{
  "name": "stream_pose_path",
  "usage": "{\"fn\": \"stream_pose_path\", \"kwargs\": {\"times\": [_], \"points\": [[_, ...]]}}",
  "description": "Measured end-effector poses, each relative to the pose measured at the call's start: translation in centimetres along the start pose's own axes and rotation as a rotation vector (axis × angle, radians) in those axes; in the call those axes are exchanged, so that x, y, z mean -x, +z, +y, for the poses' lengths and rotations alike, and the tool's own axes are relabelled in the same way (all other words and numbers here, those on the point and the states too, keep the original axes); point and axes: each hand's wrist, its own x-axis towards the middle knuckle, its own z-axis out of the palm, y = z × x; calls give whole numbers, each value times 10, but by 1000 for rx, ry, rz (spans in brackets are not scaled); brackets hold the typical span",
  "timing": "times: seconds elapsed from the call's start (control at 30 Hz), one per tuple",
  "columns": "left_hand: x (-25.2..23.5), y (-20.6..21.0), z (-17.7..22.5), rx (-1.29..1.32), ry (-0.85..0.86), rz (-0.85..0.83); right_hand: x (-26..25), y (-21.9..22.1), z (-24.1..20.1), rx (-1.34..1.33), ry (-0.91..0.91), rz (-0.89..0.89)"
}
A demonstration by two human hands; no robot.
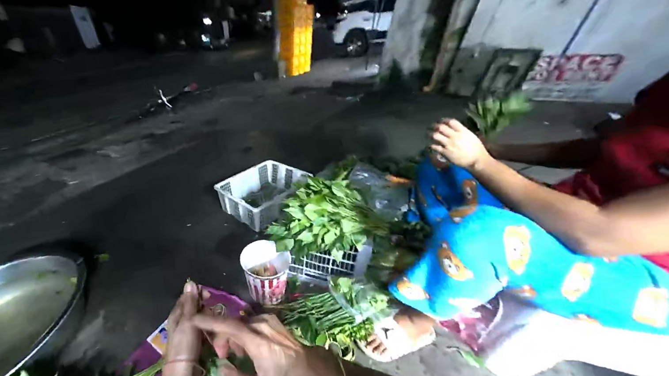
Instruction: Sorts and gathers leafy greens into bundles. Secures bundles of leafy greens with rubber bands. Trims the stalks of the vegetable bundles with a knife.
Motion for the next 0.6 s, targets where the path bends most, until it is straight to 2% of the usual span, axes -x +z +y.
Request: {"fn": "stream_pose_path", "kwargs": {"times": [0.07,0.1,0.17,0.23,0.27,0.33,0.4,0.5,0.6], "points": [[-6,1,4,169,-72,20,0,3,1,-165,-26,-3],[-5,-1,8,228,-119,18,-1,3,4,-397,64,10],[-1,-10,13,361,-179,-71,-5,-4,10,-1023,397,167],[0,-17,13,401,-117,-240,-14,-19,24,-1537,782,425],[1,-17,12,369,-63,-311,-15,-26,33,-1761,863,496],[2,-20,9,228,35,-446,-8,-31,48,-2037,818,515],[1,-28,6,36,96,-528,-2,-33,55,-1994,750,486],[3,-37,5,-284,165,-504,5,-28,59,-1673,736,344],[1,-42,2,-314,159,-538,10,-24,66,-1567,653,215]]}}
